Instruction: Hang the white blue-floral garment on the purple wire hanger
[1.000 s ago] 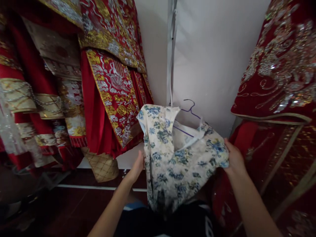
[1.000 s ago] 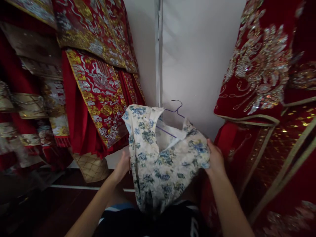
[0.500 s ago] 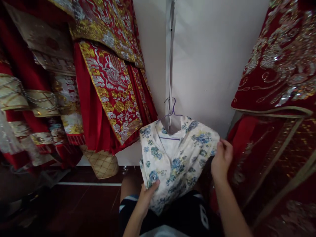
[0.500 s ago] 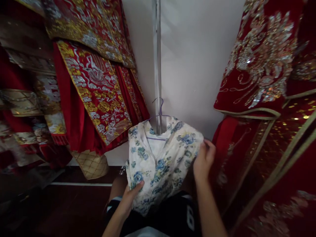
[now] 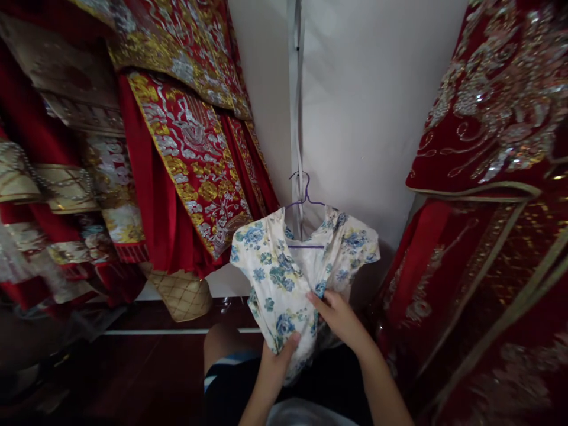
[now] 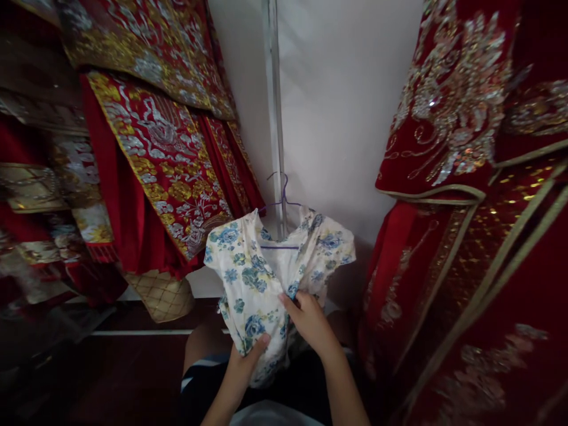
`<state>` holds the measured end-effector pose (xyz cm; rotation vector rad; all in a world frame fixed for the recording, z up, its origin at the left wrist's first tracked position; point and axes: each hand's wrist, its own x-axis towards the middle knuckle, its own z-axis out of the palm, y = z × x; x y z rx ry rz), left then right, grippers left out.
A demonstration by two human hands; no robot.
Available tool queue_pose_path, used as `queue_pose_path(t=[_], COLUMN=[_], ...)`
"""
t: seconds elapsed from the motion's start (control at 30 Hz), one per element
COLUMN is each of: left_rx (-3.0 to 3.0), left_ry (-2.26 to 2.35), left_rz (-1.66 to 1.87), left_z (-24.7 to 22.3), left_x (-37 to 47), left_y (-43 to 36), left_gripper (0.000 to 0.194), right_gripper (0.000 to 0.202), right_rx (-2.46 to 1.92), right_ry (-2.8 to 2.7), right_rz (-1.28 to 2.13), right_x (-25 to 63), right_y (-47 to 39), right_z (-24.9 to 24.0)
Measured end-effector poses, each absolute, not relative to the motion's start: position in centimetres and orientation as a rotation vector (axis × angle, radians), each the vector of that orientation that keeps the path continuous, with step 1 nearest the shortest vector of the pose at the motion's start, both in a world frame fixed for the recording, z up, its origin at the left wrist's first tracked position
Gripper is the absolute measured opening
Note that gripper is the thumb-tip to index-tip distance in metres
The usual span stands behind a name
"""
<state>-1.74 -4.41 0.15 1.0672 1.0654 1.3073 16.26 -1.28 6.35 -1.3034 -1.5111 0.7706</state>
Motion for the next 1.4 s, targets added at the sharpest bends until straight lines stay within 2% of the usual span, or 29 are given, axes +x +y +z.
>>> queue_pose_path(t=[0.37, 0.67, 0.73, 0.83, 0.9, 1.03, 1.2, 1.4], left_rx=[1.162, 1.162, 1.133, 1.179, 1.422, 2.034, 2.051, 1.963], left_ry=[1.094, 1.217, 1.328, 1.464, 1.492, 1.272, 1.027, 1.036], left_rz=[1.283, 1.384, 1.526, 1.953, 2.118, 1.838, 1.646, 1.514], left_z=[1.6, 0.7, -0.2, -0.6, 0.1, 2.8, 5.5, 5.8], left_x=[-0.4, -3.2, -4.3, -4.8, -4.2, -1.2, 1.8, 1.7], left_y=[-6.1, -4.4, -3.9, -3.7, -3.8, -3.3, -1.6, -1.7], left_gripper=[0.059, 0.050, 0.051, 0.051, 0.042, 0.023, 0.003, 0.012], right_gripper=[0.028, 0.026, 0.025, 0.024, 0.024, 0.022, 0.024, 0.036], right_rx=[-1.327, -1.181, -1.156, -1.175, -1.179, -1.159, -1.150, -1.074], right_ry=[-1.496, -1.582, -1.608, -1.607, -1.598, -1.637, -1.579, -1.133], right_rz=[0.857, 0.955, 0.948, 0.911, 0.913, 0.917, 0.970, 1.196], right_x=[16.8, 16.2, 16.1, 15.8, 15.6, 15.6, 15.6, 14.4], right_y=[-1.9, -2.8, -3.1, -3.3, -3.3, -3.5, -3.6, -2.5], right_z=[6.4, 8.2, 8.6, 8.7, 8.6, 8.8, 9.1, 9.3])
